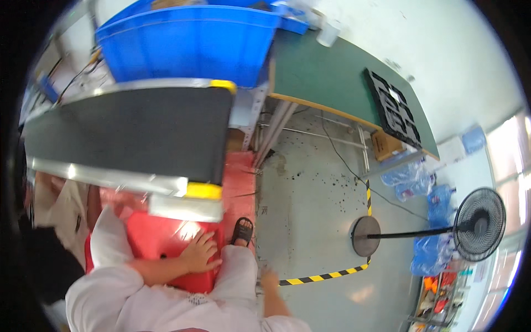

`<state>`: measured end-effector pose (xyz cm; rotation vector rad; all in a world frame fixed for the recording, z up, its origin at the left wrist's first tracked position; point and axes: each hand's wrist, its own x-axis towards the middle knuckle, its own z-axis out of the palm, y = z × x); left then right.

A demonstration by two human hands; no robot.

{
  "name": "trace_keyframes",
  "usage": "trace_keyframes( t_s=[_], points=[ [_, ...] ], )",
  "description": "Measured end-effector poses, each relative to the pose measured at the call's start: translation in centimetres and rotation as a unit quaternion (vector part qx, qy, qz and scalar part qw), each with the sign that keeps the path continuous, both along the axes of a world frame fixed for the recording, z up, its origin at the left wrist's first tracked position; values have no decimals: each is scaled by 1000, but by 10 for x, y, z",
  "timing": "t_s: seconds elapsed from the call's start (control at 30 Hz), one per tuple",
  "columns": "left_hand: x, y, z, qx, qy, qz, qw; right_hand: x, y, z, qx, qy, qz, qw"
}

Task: The person places small black electronic components into a white foam tray, arranging them into designated slots. They handle the components one by one, transferring them from a black plastic tray to the white foam packaging, and then place the filled tray onto a nearby table.

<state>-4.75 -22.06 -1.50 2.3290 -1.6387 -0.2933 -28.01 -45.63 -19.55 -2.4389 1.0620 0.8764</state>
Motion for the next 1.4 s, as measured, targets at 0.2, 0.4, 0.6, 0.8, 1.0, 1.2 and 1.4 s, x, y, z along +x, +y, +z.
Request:
trace_keyframes(
  t_s=[0.2, 0.4, 0.6, 0.8, 1.0, 1.2, 1.4],
  points=[
    [7, 3, -18, -45, 25, -52, 997, -102, 102, 49, 23, 96, -3, 995],
    [38, 78, 40, -150, 19, 33, 988, -76, 82, 82, -78, 61, -35, 995],
    [62, 238, 93, -77, -118, 419, 897, 49, 78, 139, -135, -231, -104, 958],
    [51, 277, 85, -112, 110, 587, 794, 174, 169, 143, 88, -454, 134, 876],
    [71, 272, 90, -17, 69, 563, 824, 160, 193, 155, -30, -211, 46, 976],
    [65, 248, 98, 27, 27, 491, 871, 127, 243, 216, -140, 23, 220, 965],
    [46, 266, 81, -109, -25, 585, 803, 147, 256, 239, -124, 126, 261, 949]
  ],
)
